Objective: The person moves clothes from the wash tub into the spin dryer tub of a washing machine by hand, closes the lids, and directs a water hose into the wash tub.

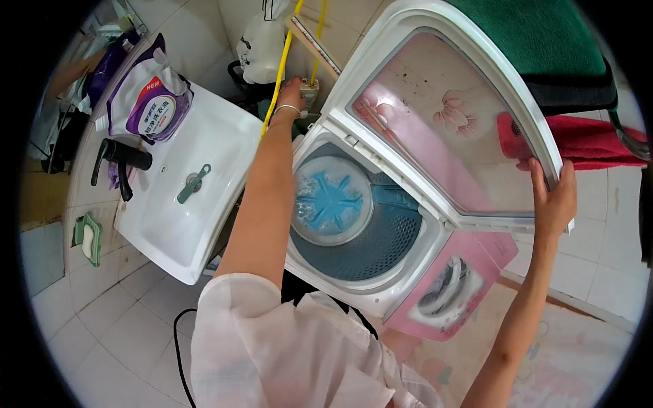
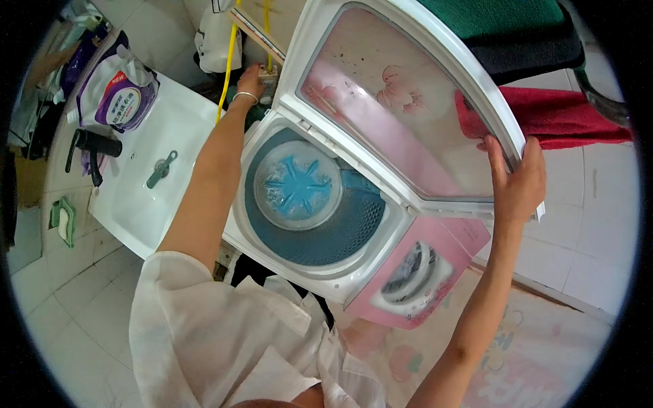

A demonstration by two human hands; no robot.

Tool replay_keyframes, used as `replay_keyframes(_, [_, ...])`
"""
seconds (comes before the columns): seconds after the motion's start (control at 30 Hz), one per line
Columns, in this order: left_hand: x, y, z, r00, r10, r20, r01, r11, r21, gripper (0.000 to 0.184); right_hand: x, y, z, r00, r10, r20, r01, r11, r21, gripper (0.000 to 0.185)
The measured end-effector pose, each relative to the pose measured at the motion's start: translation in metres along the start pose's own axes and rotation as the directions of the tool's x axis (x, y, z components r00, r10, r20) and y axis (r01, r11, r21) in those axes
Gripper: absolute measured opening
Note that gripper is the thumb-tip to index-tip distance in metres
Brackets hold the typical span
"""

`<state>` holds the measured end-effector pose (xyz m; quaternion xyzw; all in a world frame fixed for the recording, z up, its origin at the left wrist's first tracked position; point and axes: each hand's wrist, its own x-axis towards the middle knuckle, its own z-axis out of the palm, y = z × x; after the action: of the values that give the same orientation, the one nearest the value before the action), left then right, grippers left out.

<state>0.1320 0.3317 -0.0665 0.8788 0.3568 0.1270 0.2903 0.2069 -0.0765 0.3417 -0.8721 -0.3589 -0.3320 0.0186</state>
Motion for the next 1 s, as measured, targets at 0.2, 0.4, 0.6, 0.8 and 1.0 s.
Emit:
replay_keyframes(0.2, [-0.004, -0.016, -0.004, 0.995, 0.085, 0.060, -0.085, 0.996, -0.001, 0.066, 0.001, 0.001, 0.002, 1.000, 0.023, 0.019, -0.022, 0.999, -0.029, 0.046])
replay_keyframes(0.4, [-0.036, 0.014, -0.035, 0.999, -0.020, 0.033, 0.020, 1.000, -0.005, 0.059, 0.003, 0.000, 0.003, 0.998, -0.035, -0.045, 0.034, 0.999, -0.031, 0.047])
replay_keyframes(0.6, [-0.047, 0.026, -0.019, 0.986, -0.151, -0.069, 0.146, 0.986, -0.080, 0.071, 0.002, 0.003, 0.002, 0.990, -0.077, -0.119, 0.074, 0.997, -0.031, 0.045])
replay_keyframes(0.8, [-0.055, 0.094, -0.078, 0.925, -0.284, 0.251, 0.339, 0.322, -0.884, 0.028, -0.004, 0.008, -0.001, 0.976, -0.127, -0.178, 0.119, 0.991, -0.056, 0.042])
replay_keyframes(1.0, [-0.032, 0.137, -0.155, 0.997, 0.032, 0.075, 0.063, 0.295, -0.953, 0.021, -0.009, 0.008, -0.009, 0.984, -0.075, -0.160, 0.070, 0.997, -0.040, 0.042])
